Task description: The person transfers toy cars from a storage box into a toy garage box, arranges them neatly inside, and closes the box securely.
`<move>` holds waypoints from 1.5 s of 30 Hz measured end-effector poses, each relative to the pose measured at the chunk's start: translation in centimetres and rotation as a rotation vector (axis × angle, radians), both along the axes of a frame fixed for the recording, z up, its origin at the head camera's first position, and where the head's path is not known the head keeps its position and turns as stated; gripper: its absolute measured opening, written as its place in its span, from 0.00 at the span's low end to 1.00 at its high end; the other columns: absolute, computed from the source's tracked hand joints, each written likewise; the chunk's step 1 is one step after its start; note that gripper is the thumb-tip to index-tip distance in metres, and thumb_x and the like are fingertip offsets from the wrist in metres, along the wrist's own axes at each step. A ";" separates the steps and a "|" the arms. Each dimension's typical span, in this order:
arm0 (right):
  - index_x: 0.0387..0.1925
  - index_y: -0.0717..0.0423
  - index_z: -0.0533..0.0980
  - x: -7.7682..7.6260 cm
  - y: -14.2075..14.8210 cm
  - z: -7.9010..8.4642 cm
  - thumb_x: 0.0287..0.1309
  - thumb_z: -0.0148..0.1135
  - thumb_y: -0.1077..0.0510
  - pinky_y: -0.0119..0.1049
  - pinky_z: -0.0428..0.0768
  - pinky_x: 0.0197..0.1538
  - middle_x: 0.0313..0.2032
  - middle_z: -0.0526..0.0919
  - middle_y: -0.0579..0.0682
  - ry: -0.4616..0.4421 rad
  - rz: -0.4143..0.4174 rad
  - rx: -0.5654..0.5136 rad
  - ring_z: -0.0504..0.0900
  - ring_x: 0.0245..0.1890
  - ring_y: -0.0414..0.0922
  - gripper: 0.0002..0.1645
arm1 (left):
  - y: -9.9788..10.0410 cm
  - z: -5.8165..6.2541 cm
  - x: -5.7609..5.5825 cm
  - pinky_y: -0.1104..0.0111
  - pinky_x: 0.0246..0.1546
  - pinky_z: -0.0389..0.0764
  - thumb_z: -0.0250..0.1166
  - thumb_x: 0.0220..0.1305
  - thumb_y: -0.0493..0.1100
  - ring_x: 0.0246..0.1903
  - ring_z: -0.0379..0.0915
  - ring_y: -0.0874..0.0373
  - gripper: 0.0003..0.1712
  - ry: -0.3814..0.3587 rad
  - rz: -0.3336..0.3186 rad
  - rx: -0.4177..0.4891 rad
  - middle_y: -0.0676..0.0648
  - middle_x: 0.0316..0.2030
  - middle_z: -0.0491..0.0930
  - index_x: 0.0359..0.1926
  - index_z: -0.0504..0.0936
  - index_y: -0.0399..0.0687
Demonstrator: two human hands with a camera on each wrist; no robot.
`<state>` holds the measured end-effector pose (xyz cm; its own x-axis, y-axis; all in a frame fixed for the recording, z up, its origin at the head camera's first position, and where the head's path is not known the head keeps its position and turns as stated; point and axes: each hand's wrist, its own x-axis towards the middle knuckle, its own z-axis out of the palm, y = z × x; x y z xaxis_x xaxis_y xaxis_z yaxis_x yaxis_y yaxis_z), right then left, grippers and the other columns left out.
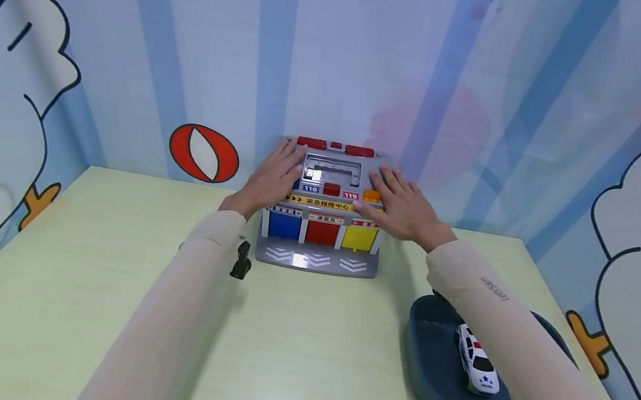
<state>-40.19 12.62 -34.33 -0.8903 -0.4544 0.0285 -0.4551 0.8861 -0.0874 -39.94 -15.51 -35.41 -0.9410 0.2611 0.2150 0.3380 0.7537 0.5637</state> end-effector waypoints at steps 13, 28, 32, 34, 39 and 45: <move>0.80 0.49 0.40 -0.1 -0.4 -0.2 0.66 0.39 0.25 0.60 0.43 0.79 0.81 0.38 0.54 0.005 -0.001 -0.017 0.36 0.80 0.59 0.54 | -0.5 0.1 -0.1 0.52 0.79 0.36 0.38 0.78 0.54 0.80 0.22 0.51 0.34 -0.009 0.006 -0.072 0.48 0.81 0.33 0.80 0.45 0.54; 0.80 0.48 0.41 0.1 -0.6 -0.1 0.66 0.40 0.25 0.60 0.41 0.79 0.81 0.38 0.54 0.011 0.000 -0.018 0.35 0.81 0.58 0.53 | -0.6 0.1 0.4 0.52 0.79 0.38 0.36 0.79 0.56 0.80 0.23 0.50 0.32 0.008 0.034 -0.147 0.48 0.81 0.33 0.79 0.50 0.57; 0.80 0.48 0.41 0.1 -0.7 -0.1 0.66 0.39 0.25 0.60 0.42 0.79 0.81 0.38 0.54 0.010 -0.001 -0.022 0.35 0.80 0.58 0.53 | -0.6 -0.1 0.4 0.51 0.79 0.39 0.36 0.78 0.58 0.80 0.24 0.50 0.33 0.023 0.044 -0.151 0.48 0.81 0.34 0.79 0.51 0.58; 0.80 0.48 0.41 0.1 -0.7 -0.3 0.66 0.39 0.24 0.60 0.42 0.79 0.81 0.38 0.54 0.009 0.000 -0.023 0.36 0.80 0.58 0.54 | -0.6 -0.3 0.4 0.50 0.79 0.40 0.38 0.77 0.62 0.80 0.25 0.50 0.35 0.025 0.051 -0.152 0.49 0.81 0.35 0.79 0.51 0.58; 0.80 0.49 0.42 0.1 -1.1 -0.4 0.66 0.40 0.25 0.59 0.42 0.79 0.81 0.38 0.54 0.009 0.015 -0.033 0.36 0.81 0.58 0.53 | -0.9 -0.7 0.4 0.45 0.78 0.43 0.50 0.66 0.71 0.80 0.25 0.49 0.45 0.030 0.082 -0.157 0.49 0.81 0.35 0.79 0.53 0.60; 0.80 0.48 0.41 -0.2 -1.6 -0.3 0.66 0.39 0.25 0.60 0.42 0.79 0.81 0.38 0.54 0.009 0.018 -0.028 0.36 0.81 0.58 0.53 | -1.2 -0.7 0.5 0.43 0.77 0.44 0.57 0.60 0.73 0.80 0.26 0.50 0.50 0.035 0.105 -0.136 0.50 0.81 0.36 0.78 0.57 0.61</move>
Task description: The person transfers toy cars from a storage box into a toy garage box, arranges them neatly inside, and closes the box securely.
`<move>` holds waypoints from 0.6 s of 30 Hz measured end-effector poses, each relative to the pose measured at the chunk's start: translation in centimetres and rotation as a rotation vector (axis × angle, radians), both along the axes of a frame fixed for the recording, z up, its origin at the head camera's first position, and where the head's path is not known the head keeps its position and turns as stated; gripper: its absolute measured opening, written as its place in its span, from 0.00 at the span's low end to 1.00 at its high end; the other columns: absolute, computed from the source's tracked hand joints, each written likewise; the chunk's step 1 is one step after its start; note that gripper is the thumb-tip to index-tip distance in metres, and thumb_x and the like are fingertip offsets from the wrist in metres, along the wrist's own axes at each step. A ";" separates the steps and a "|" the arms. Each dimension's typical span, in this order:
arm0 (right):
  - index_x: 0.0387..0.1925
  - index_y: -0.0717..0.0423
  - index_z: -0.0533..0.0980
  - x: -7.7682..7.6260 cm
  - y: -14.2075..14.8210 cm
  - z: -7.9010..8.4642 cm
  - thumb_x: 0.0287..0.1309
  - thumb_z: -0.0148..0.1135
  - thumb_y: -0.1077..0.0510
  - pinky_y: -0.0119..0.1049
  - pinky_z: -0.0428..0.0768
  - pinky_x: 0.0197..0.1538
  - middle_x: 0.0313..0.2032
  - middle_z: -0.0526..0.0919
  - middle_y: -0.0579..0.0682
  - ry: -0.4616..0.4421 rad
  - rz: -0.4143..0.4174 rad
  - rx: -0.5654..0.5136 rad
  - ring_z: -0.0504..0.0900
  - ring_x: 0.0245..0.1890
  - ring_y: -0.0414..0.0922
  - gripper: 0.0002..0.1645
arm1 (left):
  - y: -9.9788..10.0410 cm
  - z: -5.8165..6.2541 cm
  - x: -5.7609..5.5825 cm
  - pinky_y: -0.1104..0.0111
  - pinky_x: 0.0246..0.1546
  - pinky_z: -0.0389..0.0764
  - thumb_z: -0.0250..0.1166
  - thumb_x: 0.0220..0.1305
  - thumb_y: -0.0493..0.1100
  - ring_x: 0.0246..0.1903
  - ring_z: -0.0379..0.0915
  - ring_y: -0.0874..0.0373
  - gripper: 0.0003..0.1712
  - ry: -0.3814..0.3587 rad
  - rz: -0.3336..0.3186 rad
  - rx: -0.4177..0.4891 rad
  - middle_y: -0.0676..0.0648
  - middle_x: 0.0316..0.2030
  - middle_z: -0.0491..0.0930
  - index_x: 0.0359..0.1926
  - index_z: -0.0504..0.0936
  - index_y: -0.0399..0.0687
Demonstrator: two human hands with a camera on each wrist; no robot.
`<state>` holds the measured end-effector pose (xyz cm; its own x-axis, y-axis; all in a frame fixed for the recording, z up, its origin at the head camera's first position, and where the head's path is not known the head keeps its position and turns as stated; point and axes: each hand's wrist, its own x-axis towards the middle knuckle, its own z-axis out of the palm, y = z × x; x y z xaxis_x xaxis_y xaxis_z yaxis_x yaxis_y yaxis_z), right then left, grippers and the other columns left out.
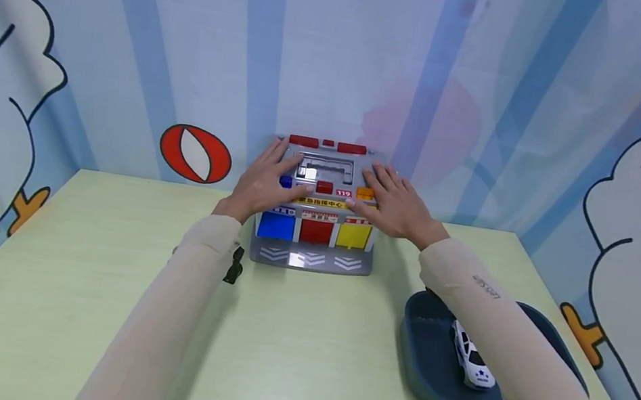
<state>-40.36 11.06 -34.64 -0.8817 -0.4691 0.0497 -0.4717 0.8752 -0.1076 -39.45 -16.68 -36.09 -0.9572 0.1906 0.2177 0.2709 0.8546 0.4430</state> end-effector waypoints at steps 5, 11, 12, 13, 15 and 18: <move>0.80 0.48 0.41 0.0 -0.1 0.0 0.66 0.40 0.24 0.60 0.42 0.79 0.81 0.38 0.54 -0.004 0.001 -0.001 0.35 0.80 0.58 0.54 | -0.1 0.1 0.1 0.41 0.76 0.45 0.60 0.57 0.73 0.80 0.26 0.50 0.48 -0.007 -0.009 0.026 0.50 0.81 0.37 0.75 0.63 0.62; 0.80 0.49 0.41 0.1 -0.2 0.1 0.67 0.40 0.26 0.60 0.42 0.79 0.81 0.37 0.54 -0.007 0.015 -0.005 0.35 0.80 0.58 0.53 | -0.3 0.2 0.1 0.41 0.76 0.46 0.62 0.56 0.73 0.80 0.26 0.50 0.48 -0.011 -0.008 0.034 0.50 0.81 0.38 0.74 0.66 0.63; 0.80 0.49 0.41 0.1 -0.2 0.1 0.67 0.40 0.26 0.60 0.42 0.79 0.81 0.37 0.54 -0.010 0.014 -0.006 0.35 0.80 0.58 0.53 | -0.2 0.3 0.1 0.41 0.76 0.46 0.62 0.56 0.73 0.80 0.26 0.50 0.48 -0.013 -0.007 0.035 0.50 0.81 0.38 0.74 0.66 0.62; 0.80 0.49 0.41 0.1 -0.3 0.2 0.67 0.41 0.27 0.60 0.42 0.79 0.81 0.37 0.55 -0.011 0.015 -0.005 0.35 0.80 0.59 0.53 | -0.2 0.3 0.2 0.41 0.76 0.46 0.62 0.56 0.73 0.80 0.26 0.50 0.48 -0.013 -0.005 0.032 0.50 0.81 0.38 0.74 0.66 0.62; 0.80 0.50 0.41 0.2 -0.3 0.4 0.67 0.41 0.27 0.60 0.41 0.79 0.81 0.37 0.56 -0.016 0.019 -0.003 0.35 0.80 0.59 0.53 | -0.2 0.4 0.2 0.42 0.76 0.46 0.62 0.56 0.73 0.80 0.26 0.50 0.48 -0.013 -0.003 0.029 0.50 0.81 0.37 0.74 0.65 0.62; 0.80 0.51 0.41 0.3 -0.1 0.5 0.67 0.41 0.26 0.61 0.41 0.78 0.81 0.37 0.57 -0.022 0.030 -0.004 0.35 0.80 0.60 0.54 | -0.1 0.3 0.3 0.41 0.76 0.46 0.62 0.56 0.73 0.80 0.27 0.50 0.48 -0.012 -0.005 0.023 0.50 0.81 0.38 0.74 0.65 0.63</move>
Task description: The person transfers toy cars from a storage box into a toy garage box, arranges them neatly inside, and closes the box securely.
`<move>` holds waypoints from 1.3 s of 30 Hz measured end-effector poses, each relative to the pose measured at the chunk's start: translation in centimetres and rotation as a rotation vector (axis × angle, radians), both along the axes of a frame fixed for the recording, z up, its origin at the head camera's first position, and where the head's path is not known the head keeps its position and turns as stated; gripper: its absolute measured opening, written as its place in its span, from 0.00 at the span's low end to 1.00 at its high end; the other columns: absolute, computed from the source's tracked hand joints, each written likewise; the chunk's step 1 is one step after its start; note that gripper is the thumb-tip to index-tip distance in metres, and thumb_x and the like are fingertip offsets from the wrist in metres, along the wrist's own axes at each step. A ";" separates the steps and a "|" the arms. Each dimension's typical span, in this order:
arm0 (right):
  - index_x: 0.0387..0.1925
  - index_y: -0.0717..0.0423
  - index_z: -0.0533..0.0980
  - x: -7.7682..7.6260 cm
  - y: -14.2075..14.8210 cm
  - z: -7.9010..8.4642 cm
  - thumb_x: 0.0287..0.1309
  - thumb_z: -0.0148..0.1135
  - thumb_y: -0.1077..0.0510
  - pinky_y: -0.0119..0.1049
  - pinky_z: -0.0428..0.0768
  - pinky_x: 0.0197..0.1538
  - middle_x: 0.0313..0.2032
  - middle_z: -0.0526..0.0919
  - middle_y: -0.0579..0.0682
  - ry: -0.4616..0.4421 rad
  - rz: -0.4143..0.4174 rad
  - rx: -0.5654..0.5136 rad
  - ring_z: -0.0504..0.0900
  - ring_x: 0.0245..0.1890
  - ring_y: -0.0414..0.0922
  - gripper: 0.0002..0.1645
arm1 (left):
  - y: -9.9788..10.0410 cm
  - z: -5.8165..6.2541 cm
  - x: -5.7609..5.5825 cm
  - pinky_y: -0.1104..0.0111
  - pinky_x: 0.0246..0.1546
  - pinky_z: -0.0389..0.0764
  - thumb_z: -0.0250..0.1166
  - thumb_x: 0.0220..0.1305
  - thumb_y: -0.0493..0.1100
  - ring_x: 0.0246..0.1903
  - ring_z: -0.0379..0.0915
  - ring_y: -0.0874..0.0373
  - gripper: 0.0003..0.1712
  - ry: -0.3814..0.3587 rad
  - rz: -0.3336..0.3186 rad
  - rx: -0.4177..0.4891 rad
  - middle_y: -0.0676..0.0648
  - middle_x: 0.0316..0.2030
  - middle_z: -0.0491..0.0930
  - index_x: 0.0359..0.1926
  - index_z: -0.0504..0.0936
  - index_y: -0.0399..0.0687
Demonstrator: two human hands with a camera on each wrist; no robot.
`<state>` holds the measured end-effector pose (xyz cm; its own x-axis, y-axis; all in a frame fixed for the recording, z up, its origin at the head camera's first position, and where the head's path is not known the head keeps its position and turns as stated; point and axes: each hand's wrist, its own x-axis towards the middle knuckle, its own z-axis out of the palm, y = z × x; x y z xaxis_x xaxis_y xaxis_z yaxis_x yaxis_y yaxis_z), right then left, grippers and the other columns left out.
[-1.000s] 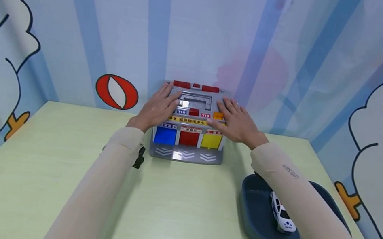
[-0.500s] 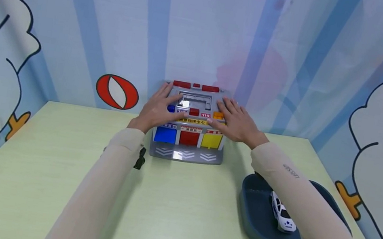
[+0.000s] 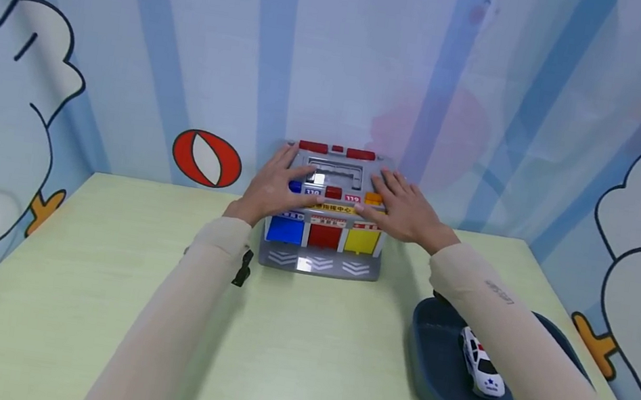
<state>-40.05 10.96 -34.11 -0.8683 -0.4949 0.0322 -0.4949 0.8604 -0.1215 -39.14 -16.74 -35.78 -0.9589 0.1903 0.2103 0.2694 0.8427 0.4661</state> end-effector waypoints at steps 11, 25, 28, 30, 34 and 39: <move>0.80 0.52 0.42 0.1 0.6 0.3 0.66 0.45 0.28 0.63 0.42 0.78 0.80 0.36 0.58 -0.043 0.008 -0.011 0.35 0.80 0.61 0.54 | 0.4 -0.4 0.0 0.43 0.76 0.47 0.62 0.56 0.73 0.80 0.26 0.51 0.48 0.004 -0.006 -0.007 0.50 0.81 0.37 0.74 0.65 0.63; 0.80 0.53 0.39 2.0 3.0 1.3 0.69 0.49 0.33 0.66 0.39 0.77 0.80 0.37 0.61 -0.113 0.022 -0.062 0.34 0.79 0.63 0.53 | 0.3 -0.2 0.0 0.43 0.76 0.47 0.62 0.55 0.73 0.80 0.27 0.50 0.48 0.012 -0.007 -0.012 0.50 0.81 0.38 0.74 0.65 0.63; 0.80 0.51 0.39 2.9 3.6 1.1 0.68 0.48 0.31 0.67 0.37 0.76 0.80 0.38 0.60 -0.112 0.021 -0.051 0.35 0.79 0.63 0.54 | 0.2 -0.2 0.0 0.43 0.77 0.47 0.62 0.55 0.73 0.80 0.27 0.50 0.48 0.010 -0.006 -0.003 0.50 0.81 0.38 0.74 0.65 0.63; 0.80 0.51 0.40 3.4 4.1 1.1 0.67 0.48 0.30 0.68 0.36 0.75 0.80 0.38 0.61 -0.113 0.024 -0.059 0.34 0.79 0.63 0.54 | 0.1 -0.1 0.0 0.43 0.77 0.47 0.62 0.55 0.73 0.80 0.27 0.50 0.48 0.010 -0.003 0.001 0.50 0.81 0.37 0.74 0.65 0.63; 0.80 0.51 0.41 4.7 5.0 1.2 0.68 0.49 0.31 0.69 0.35 0.75 0.80 0.40 0.61 -0.122 0.028 -0.063 0.35 0.79 0.64 0.53 | 0.0 0.0 0.0 0.43 0.77 0.47 0.62 0.55 0.73 0.80 0.27 0.50 0.48 0.013 0.001 -0.003 0.50 0.81 0.37 0.74 0.65 0.63; 0.80 0.52 0.41 6.3 6.3 0.9 0.69 0.50 0.32 0.70 0.36 0.74 0.80 0.40 0.62 -0.135 0.026 -0.066 0.35 0.79 0.65 0.52 | 0.0 -0.1 0.0 0.43 0.77 0.47 0.62 0.55 0.73 0.80 0.27 0.50 0.48 0.016 0.006 0.003 0.50 0.81 0.38 0.74 0.66 0.63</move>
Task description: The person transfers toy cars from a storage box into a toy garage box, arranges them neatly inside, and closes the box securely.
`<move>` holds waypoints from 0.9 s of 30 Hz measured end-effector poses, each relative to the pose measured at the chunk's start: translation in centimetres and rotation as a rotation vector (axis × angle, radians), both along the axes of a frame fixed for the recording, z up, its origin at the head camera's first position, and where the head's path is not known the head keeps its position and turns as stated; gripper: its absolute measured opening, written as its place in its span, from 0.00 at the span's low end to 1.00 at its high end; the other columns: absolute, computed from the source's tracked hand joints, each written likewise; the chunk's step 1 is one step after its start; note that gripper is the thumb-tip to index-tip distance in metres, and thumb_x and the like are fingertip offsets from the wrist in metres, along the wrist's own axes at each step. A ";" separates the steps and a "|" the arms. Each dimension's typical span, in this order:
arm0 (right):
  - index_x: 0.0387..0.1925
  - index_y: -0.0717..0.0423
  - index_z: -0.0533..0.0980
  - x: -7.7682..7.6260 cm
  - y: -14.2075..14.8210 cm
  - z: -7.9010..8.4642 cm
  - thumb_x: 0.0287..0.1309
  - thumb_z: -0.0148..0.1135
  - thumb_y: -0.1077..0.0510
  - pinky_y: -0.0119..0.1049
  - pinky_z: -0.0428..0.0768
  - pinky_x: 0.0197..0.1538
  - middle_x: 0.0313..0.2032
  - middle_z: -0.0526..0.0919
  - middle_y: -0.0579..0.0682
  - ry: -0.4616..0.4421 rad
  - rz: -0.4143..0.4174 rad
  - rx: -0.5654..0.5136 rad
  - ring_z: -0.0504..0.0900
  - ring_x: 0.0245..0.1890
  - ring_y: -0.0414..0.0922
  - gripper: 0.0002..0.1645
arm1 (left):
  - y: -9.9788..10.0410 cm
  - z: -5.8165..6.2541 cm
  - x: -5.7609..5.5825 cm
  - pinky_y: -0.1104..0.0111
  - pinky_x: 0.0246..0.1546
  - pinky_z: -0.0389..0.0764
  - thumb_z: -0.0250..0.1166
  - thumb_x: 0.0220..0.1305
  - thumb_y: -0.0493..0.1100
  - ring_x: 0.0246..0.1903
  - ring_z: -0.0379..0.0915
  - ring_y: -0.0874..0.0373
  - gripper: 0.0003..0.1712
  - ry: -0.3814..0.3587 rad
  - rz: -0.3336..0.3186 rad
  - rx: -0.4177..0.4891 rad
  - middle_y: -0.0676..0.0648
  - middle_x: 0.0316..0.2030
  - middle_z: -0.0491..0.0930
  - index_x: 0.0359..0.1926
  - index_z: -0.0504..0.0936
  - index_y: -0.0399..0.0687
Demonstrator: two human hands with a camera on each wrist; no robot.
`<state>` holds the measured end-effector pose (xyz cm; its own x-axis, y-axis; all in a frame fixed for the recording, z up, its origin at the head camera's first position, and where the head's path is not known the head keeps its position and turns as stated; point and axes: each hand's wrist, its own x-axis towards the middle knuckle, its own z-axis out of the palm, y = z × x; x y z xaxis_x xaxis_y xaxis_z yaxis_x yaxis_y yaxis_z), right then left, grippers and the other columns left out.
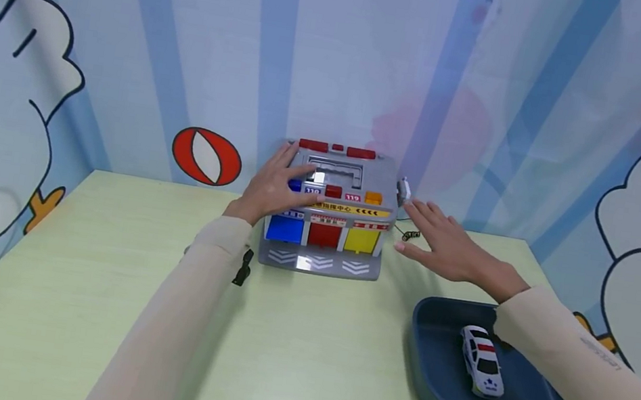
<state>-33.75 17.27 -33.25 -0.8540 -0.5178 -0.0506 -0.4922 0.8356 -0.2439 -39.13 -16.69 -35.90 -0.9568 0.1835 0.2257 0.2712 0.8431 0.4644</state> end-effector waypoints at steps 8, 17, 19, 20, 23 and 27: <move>0.80 0.54 0.45 2.2 1.7 -0.4 0.69 0.52 0.35 0.72 0.39 0.73 0.79 0.42 0.63 0.004 0.039 -0.034 0.36 0.78 0.67 0.51 | -0.1 -0.1 -0.1 0.42 0.76 0.47 0.62 0.55 0.74 0.80 0.27 0.50 0.48 0.007 0.001 -0.002 0.50 0.81 0.39 0.74 0.66 0.64; 0.79 0.44 0.51 5.0 4.1 -0.9 0.66 0.58 0.35 0.77 0.42 0.69 0.79 0.46 0.63 0.018 0.101 -0.052 0.40 0.78 0.68 0.48 | 0.0 0.0 0.0 0.43 0.76 0.49 0.62 0.55 0.74 0.80 0.28 0.50 0.48 0.008 0.009 -0.009 0.50 0.81 0.38 0.74 0.66 0.64; 0.78 0.42 0.52 5.6 4.5 -1.2 0.64 0.60 0.36 0.77 0.43 0.69 0.79 0.48 0.62 0.031 0.121 -0.045 0.42 0.78 0.68 0.48 | 0.0 0.0 0.0 0.43 0.76 0.49 0.61 0.55 0.74 0.80 0.28 0.50 0.48 0.006 0.012 -0.013 0.50 0.81 0.39 0.74 0.66 0.64; 0.78 0.41 0.53 5.9 4.7 -1.3 0.63 0.61 0.35 0.77 0.44 0.69 0.78 0.49 0.62 0.037 0.132 -0.041 0.43 0.78 0.68 0.48 | 0.0 0.0 0.0 0.43 0.76 0.49 0.61 0.55 0.74 0.80 0.28 0.51 0.48 0.005 0.014 -0.013 0.50 0.81 0.39 0.74 0.66 0.64; 0.78 0.39 0.55 6.8 5.2 -1.7 0.60 0.64 0.35 0.78 0.46 0.68 0.78 0.51 0.62 0.045 0.153 -0.035 0.44 0.77 0.69 0.49 | 0.0 0.0 0.0 0.43 0.76 0.48 0.61 0.55 0.74 0.80 0.28 0.51 0.48 0.004 0.014 -0.018 0.50 0.81 0.39 0.74 0.65 0.64; 0.77 0.37 0.56 7.9 5.9 -2.3 0.58 0.65 0.33 0.78 0.47 0.67 0.78 0.53 0.61 0.039 0.163 -0.046 0.44 0.77 0.69 0.50 | 0.1 0.0 0.0 0.44 0.77 0.47 0.61 0.55 0.74 0.81 0.28 0.51 0.48 0.005 0.011 -0.020 0.50 0.81 0.39 0.74 0.65 0.64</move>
<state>-25.80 23.14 -35.56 -0.7592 -0.6508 0.0078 -0.6303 0.7321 -0.2585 -39.08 -16.63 -35.87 -0.9577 0.1777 0.2265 0.2642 0.8551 0.4460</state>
